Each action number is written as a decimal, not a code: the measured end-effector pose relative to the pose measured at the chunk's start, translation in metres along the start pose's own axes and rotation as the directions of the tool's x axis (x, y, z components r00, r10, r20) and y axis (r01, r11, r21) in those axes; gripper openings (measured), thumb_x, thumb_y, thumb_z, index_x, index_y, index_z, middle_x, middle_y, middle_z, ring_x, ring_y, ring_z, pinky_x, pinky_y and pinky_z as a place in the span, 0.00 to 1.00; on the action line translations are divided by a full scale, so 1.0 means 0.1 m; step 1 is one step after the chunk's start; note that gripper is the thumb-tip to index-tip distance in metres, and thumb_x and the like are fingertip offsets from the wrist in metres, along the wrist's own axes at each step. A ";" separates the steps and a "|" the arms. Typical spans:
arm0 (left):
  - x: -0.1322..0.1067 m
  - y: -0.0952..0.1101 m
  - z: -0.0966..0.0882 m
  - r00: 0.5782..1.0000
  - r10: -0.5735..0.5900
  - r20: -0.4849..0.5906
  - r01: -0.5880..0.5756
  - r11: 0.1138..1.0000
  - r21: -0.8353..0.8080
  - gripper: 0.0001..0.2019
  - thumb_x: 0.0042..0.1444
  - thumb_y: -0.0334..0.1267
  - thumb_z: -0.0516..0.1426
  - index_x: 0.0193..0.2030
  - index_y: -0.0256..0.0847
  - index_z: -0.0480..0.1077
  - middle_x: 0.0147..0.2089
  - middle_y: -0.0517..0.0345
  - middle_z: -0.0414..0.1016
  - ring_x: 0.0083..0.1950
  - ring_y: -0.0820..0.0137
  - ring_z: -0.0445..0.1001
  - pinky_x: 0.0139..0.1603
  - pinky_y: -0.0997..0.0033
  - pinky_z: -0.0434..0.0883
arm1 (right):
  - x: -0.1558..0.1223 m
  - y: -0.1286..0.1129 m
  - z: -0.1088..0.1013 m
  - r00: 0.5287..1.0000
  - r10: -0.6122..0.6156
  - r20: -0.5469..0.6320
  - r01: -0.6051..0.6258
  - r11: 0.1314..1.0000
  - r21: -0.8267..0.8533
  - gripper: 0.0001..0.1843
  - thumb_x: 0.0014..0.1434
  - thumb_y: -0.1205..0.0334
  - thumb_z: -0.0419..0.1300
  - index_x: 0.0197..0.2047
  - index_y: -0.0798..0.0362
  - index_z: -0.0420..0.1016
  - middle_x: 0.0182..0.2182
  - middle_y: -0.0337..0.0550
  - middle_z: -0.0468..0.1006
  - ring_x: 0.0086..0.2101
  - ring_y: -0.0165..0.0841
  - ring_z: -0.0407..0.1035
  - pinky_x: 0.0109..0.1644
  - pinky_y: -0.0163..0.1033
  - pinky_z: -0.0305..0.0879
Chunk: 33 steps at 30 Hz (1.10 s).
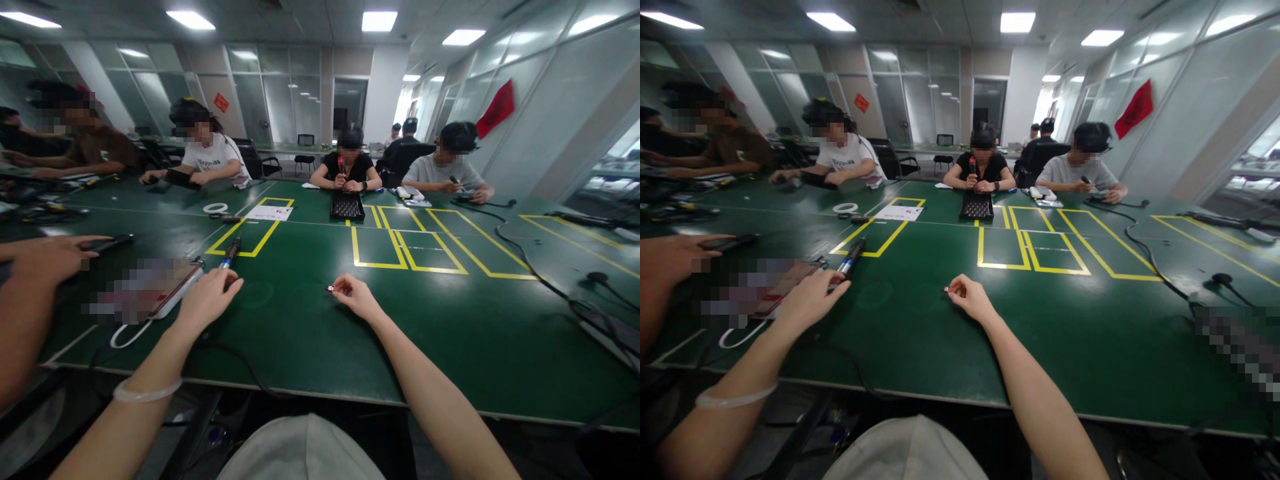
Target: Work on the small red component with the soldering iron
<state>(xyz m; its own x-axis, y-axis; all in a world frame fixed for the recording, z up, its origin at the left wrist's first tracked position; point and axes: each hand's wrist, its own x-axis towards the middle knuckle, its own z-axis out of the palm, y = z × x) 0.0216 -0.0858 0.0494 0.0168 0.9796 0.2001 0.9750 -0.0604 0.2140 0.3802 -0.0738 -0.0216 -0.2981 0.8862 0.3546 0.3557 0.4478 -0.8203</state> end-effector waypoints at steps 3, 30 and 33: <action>-0.10 -0.30 -0.07 0.993 -0.119 -0.025 0.122 0.958 0.261 0.27 0.59 0.59 0.41 0.45 0.39 0.69 0.45 0.44 0.73 0.46 0.51 0.71 0.45 0.55 0.66 | 0.00 0.01 0.01 1.000 0.006 0.001 -0.006 1.000 0.013 0.07 0.54 0.61 0.60 0.38 0.53 0.70 0.29 0.39 0.75 0.28 0.29 0.67 0.34 0.34 0.63; -0.09 1.09 0.50 0.956 0.197 0.218 -0.246 0.943 0.224 0.22 0.64 0.47 0.43 0.40 0.36 0.74 0.38 0.42 0.79 0.41 0.54 0.78 0.41 0.59 0.71 | 0.04 0.04 0.03 0.996 0.040 -0.085 -0.043 0.999 -0.033 0.09 0.53 0.64 0.59 0.39 0.54 0.71 0.29 0.39 0.75 0.29 0.29 0.66 0.36 0.35 0.64; -0.20 1.33 0.51 0.932 0.276 0.236 -0.322 0.927 0.190 0.22 0.64 0.47 0.44 0.38 0.36 0.74 0.38 0.43 0.79 0.41 0.55 0.78 0.40 0.60 0.71 | 0.04 0.05 0.02 0.996 0.028 -0.081 -0.030 0.999 -0.028 0.11 0.52 0.65 0.59 0.40 0.54 0.71 0.30 0.39 0.76 0.29 0.29 0.67 0.37 0.35 0.64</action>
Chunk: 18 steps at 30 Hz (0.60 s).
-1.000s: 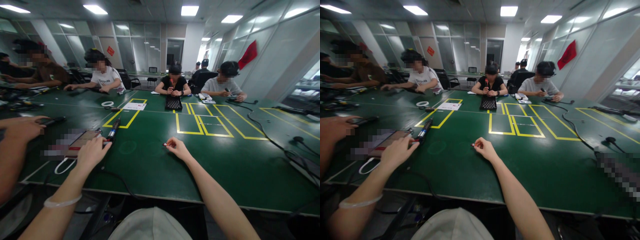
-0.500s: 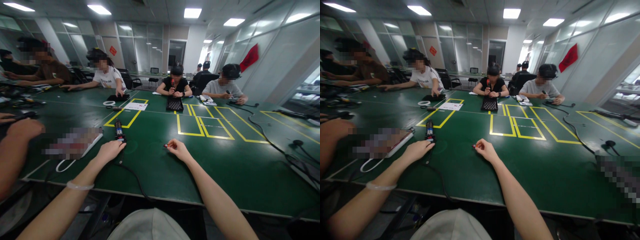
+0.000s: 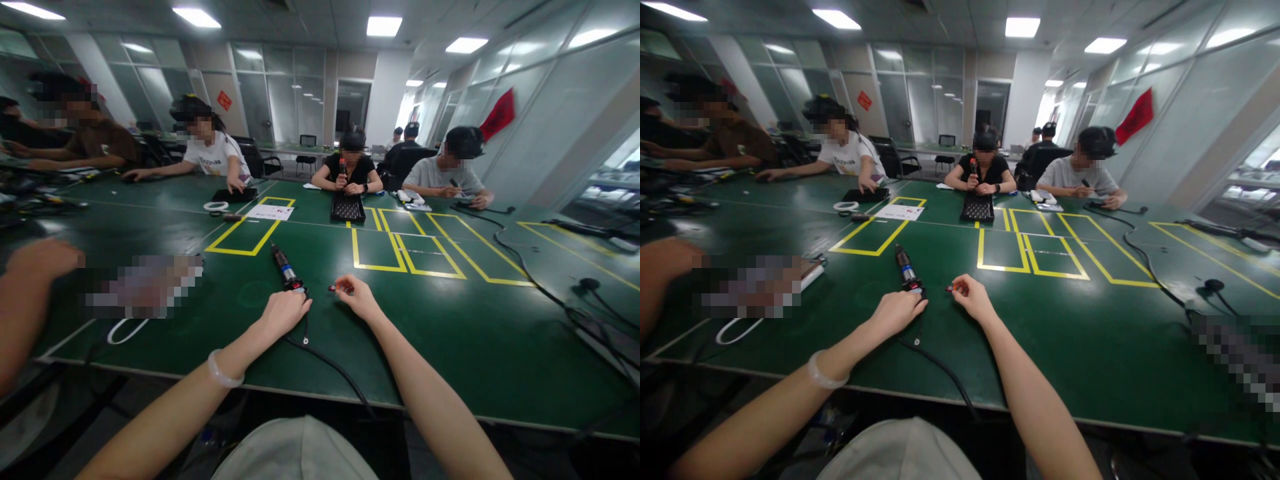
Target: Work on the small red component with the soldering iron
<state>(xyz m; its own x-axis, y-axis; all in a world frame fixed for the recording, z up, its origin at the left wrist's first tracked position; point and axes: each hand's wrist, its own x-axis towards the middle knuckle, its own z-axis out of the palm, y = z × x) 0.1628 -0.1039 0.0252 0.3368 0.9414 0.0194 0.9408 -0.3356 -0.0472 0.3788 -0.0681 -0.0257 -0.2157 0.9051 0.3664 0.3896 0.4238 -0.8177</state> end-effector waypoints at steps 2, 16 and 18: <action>-0.02 0.14 -0.01 0.998 0.058 0.008 -0.057 0.998 -0.018 0.21 0.64 0.47 0.45 0.37 0.36 0.74 0.39 0.44 0.79 0.40 0.56 0.78 0.40 0.62 0.71 | 0.00 0.01 0.00 1.000 -0.006 0.018 0.006 1.000 0.001 0.10 0.52 0.65 0.59 0.40 0.54 0.72 0.31 0.40 0.76 0.29 0.29 0.67 0.37 0.35 0.64; -0.08 0.40 0.07 0.954 0.293 -0.058 -0.296 0.953 -0.058 0.20 0.65 0.46 0.45 0.35 0.38 0.72 0.38 0.50 0.79 0.39 0.62 0.78 0.38 0.67 0.70 | -0.01 0.06 -0.11 0.972 0.003 0.236 0.009 0.999 -0.049 0.08 0.50 0.69 0.60 0.37 0.56 0.73 0.27 0.37 0.74 0.28 0.28 0.66 0.34 0.33 0.61; -0.09 0.38 0.07 0.949 0.310 -0.060 -0.313 0.948 -0.053 0.20 0.65 0.46 0.44 0.35 0.38 0.72 0.37 0.50 0.79 0.38 0.62 0.78 0.37 0.67 0.70 | -0.01 0.05 -0.11 0.974 -0.019 0.227 0.036 0.997 -0.070 0.07 0.51 0.67 0.61 0.37 0.56 0.74 0.30 0.39 0.74 0.29 0.28 0.66 0.35 0.33 0.62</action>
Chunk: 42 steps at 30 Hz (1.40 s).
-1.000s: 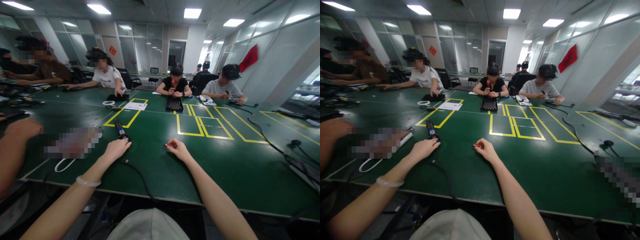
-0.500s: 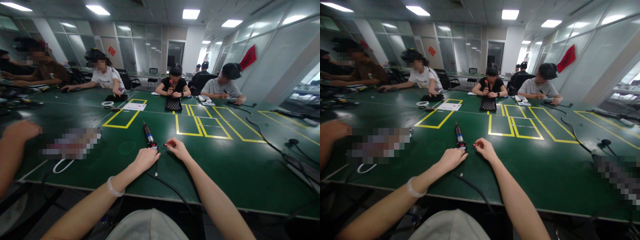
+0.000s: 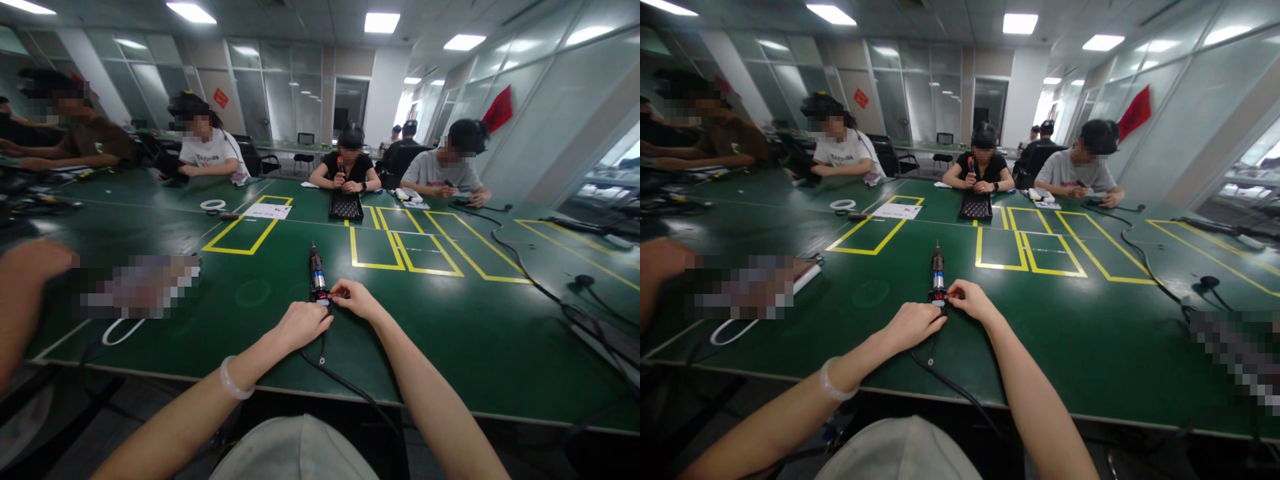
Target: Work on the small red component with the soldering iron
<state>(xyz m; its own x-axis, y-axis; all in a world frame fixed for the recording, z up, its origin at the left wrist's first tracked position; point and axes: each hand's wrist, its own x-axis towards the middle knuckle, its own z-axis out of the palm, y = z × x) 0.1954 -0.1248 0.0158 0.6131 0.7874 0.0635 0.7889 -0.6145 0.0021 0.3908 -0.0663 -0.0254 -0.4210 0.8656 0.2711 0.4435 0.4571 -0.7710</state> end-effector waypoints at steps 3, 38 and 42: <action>-0.01 -0.01 -0.01 1.000 0.012 0.002 -0.012 1.000 -0.005 0.19 0.65 0.46 0.45 0.34 0.38 0.72 0.37 0.50 0.79 0.38 0.63 0.78 0.37 0.68 0.70 | 0.01 -0.01 -0.01 1.000 0.001 -0.005 -0.002 1.000 -0.027 0.07 0.52 0.65 0.63 0.37 0.55 0.76 0.33 0.42 0.75 0.30 0.29 0.67 0.36 0.34 0.63; 0.50 -0.25 0.15 0.993 -0.020 -0.118 0.013 0.998 -0.060 0.19 0.64 0.43 0.43 0.48 0.45 0.73 0.55 0.55 0.73 0.67 0.60 0.57 0.67 0.45 0.47 | 0.05 0.11 0.08 0.997 0.067 -0.030 -0.059 0.973 0.223 0.11 0.52 0.72 0.49 0.35 0.55 0.69 0.29 0.39 0.77 0.30 0.29 0.71 0.40 0.37 0.66; 0.37 -0.35 0.12 0.991 -0.034 -0.127 0.029 0.999 -0.046 0.18 0.62 0.41 0.46 0.51 0.49 0.73 0.56 0.56 0.73 0.68 0.60 0.55 0.68 0.42 0.43 | 0.04 0.08 0.07 0.996 0.087 -0.027 -0.077 0.965 0.249 0.09 0.54 0.70 0.50 0.37 0.54 0.69 0.33 0.41 0.79 0.31 0.29 0.71 0.40 0.37 0.67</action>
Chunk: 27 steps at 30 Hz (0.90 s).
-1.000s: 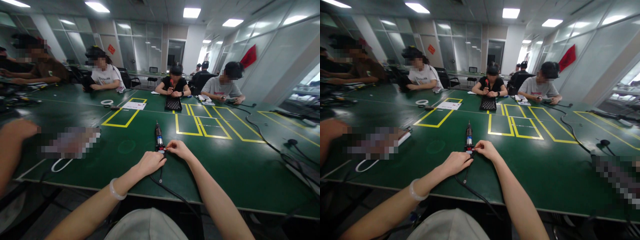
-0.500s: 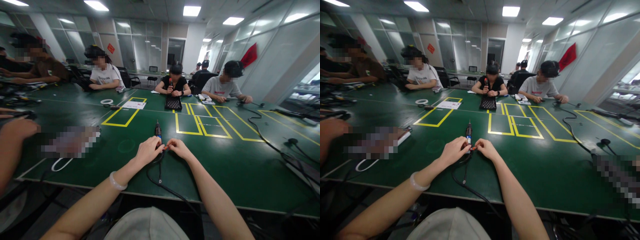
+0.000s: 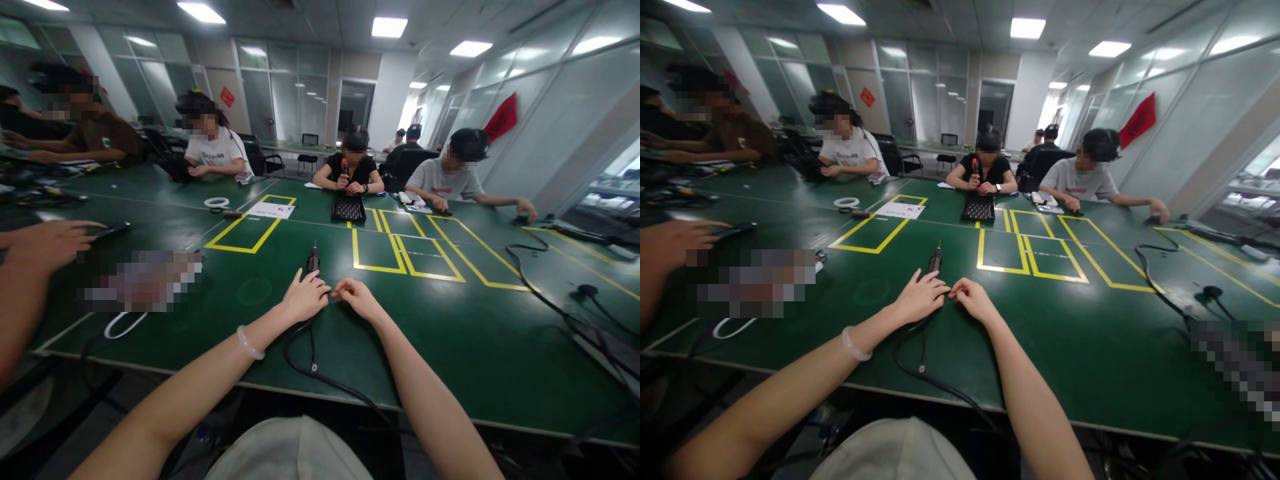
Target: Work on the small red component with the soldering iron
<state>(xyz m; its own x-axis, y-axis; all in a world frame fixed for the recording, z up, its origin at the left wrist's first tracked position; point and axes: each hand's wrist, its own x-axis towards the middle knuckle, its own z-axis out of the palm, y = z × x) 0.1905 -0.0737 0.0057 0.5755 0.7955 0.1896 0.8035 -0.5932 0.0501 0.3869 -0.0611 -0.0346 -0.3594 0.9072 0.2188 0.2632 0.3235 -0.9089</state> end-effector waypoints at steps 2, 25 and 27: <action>-0.07 -0.09 -0.05 1.000 -0.018 0.010 0.018 1.000 0.008 0.18 0.62 0.41 0.46 0.53 0.50 0.72 0.57 0.57 0.72 0.68 0.60 0.55 0.67 0.44 0.46 | -0.01 -0.01 0.00 1.000 0.010 0.001 -0.010 1.000 0.004 0.08 0.54 0.70 0.51 0.37 0.54 0.69 0.33 0.42 0.80 0.31 0.30 0.72 0.40 0.37 0.67; -1.15 -2.24 -0.64 0.965 -0.211 0.157 0.194 0.974 0.114 0.26 0.58 0.48 0.46 0.60 0.42 0.66 0.66 0.50 0.62 0.65 0.58 0.59 0.66 0.56 0.53 | -0.03 -0.09 0.03 0.998 0.044 0.041 -0.043 0.999 -0.031 0.07 0.54 0.68 0.53 0.36 0.54 0.71 0.32 0.41 0.79 0.31 0.30 0.71 0.39 0.36 0.67; -1.22 -2.22 -0.68 0.957 -0.274 0.097 0.253 0.949 0.187 0.25 0.57 0.49 0.47 0.57 0.39 0.67 0.61 0.45 0.67 0.60 0.55 0.65 0.62 0.55 0.58 | -0.04 -0.09 0.03 0.998 0.044 0.043 -0.042 0.999 -0.034 0.07 0.54 0.68 0.53 0.36 0.54 0.71 0.32 0.41 0.79 0.31 0.30 0.71 0.39 0.37 0.67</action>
<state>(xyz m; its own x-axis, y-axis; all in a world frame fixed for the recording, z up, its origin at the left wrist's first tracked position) -0.0683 -0.0470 0.0382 0.3453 0.9357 0.0728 0.9367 -0.3389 -0.0878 0.3833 -0.0680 -0.0280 -0.3858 0.9080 0.1634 0.3088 0.2940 -0.9045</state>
